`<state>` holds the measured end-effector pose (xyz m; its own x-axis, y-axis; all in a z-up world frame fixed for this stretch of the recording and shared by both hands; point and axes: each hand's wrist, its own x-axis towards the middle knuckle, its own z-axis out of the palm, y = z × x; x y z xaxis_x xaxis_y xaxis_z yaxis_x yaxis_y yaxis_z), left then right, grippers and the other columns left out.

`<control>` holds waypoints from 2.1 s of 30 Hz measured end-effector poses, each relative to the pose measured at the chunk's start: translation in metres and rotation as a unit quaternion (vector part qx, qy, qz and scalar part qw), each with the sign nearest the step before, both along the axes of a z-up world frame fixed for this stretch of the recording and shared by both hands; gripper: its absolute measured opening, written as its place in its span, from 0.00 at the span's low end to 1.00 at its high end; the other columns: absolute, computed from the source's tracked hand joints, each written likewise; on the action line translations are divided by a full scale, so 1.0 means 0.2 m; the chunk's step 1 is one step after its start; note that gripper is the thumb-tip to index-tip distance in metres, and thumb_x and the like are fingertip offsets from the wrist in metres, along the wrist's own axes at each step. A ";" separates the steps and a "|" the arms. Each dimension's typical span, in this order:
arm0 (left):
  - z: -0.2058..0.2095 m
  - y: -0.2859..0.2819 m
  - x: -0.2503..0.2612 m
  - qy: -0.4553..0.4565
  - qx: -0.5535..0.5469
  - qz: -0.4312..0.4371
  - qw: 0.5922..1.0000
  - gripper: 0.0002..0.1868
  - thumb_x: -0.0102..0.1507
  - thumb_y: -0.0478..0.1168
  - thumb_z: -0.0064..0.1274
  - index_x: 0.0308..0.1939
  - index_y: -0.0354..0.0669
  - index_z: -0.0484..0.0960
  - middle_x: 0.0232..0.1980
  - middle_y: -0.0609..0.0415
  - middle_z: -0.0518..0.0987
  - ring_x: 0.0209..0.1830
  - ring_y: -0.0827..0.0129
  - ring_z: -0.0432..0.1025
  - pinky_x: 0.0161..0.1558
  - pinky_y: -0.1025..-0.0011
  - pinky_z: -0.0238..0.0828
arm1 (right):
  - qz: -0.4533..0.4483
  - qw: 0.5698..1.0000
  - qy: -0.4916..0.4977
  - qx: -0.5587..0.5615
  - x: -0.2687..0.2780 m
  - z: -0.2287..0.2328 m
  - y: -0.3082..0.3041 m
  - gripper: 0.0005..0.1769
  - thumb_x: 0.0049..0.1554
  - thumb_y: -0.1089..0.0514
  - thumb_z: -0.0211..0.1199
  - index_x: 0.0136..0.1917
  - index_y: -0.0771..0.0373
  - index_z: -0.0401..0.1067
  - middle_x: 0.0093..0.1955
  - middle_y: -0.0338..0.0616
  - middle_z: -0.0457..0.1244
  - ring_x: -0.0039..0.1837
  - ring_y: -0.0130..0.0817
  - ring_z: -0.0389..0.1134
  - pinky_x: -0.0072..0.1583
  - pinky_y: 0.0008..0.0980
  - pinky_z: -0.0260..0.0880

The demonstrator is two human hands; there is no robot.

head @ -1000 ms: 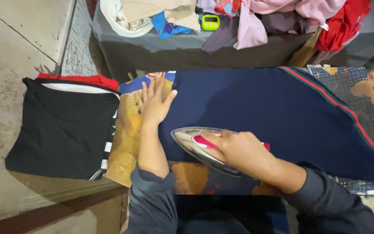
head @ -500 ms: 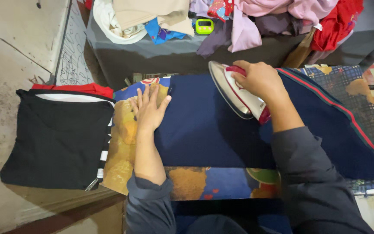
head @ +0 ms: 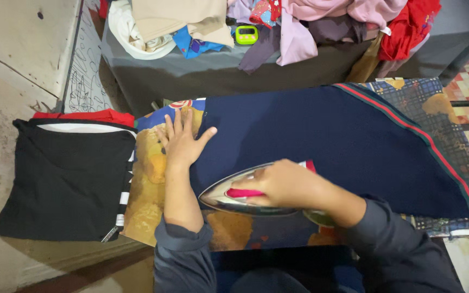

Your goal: The person folds a black and white striped garment on a table, then irons a dark blue garment using a handheld iron. The person smooths the fabric with their hands before and after ironing, then folds the blue garment.

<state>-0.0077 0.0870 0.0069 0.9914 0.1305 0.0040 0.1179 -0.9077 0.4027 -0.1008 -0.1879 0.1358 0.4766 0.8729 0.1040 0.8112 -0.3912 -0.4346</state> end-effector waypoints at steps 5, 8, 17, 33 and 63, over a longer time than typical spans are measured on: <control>-0.01 0.00 -0.01 -0.013 0.011 -0.003 1.000 0.60 0.53 0.81 0.47 0.80 0.54 0.53 0.84 0.47 0.48 0.84 0.47 0.33 0.75 0.41 0.15 | -0.174 0.972 -0.002 -0.156 -0.05 0.06 -0.01 0.27 0.57 0.43 0.60 0.70 0.34 0.68 0.47 0.51 0.71 0.42 0.49 0.74 0.43 0.48 0.76; -0.01 0.00 -0.01 -0.014 0.010 -0.005 1.000 0.60 0.54 0.81 0.48 0.81 0.54 0.53 0.84 0.46 0.48 0.84 0.47 0.33 0.76 0.41 0.15 | -0.298 0.931 -0.049 -0.205 0.08 0.05 -0.15 0.25 0.60 0.43 0.57 0.71 0.30 0.67 0.42 0.49 0.71 0.42 0.48 0.74 0.43 0.50 0.75; -0.01 0.00 -0.01 -0.016 0.001 -0.008 1.000 0.60 0.54 0.80 0.48 0.80 0.54 0.53 0.84 0.45 0.47 0.84 0.47 0.32 0.75 0.42 0.14 | -0.489 0.859 -0.106 -0.114 0.70 -0.09 -0.87 0.28 0.60 0.34 0.63 0.69 0.45 0.75 0.49 0.59 0.71 0.50 0.60 0.72 0.54 0.52 0.72; -0.02 0.00 0.00 -0.003 0.004 -0.004 1.000 0.55 0.58 0.79 0.43 0.81 0.56 0.52 0.84 0.47 0.45 0.84 0.49 0.30 0.75 0.42 0.13 | -0.211 0.974 0.022 -0.085 0.09 -0.02 0.00 0.23 0.58 0.40 0.60 0.68 0.34 0.71 0.47 0.52 0.71 0.44 0.56 0.73 0.47 0.53 0.73; -0.03 -0.01 -0.01 -0.024 -0.009 -0.006 1.000 0.58 0.55 0.78 0.49 0.80 0.53 0.53 0.83 0.43 0.48 0.84 0.45 0.32 0.75 0.40 0.15 | -0.448 0.866 0.132 -0.177 -0.08 0.11 -0.96 0.27 0.53 0.38 0.67 0.67 0.29 0.72 0.45 0.52 0.73 0.45 0.52 0.75 0.49 0.43 0.75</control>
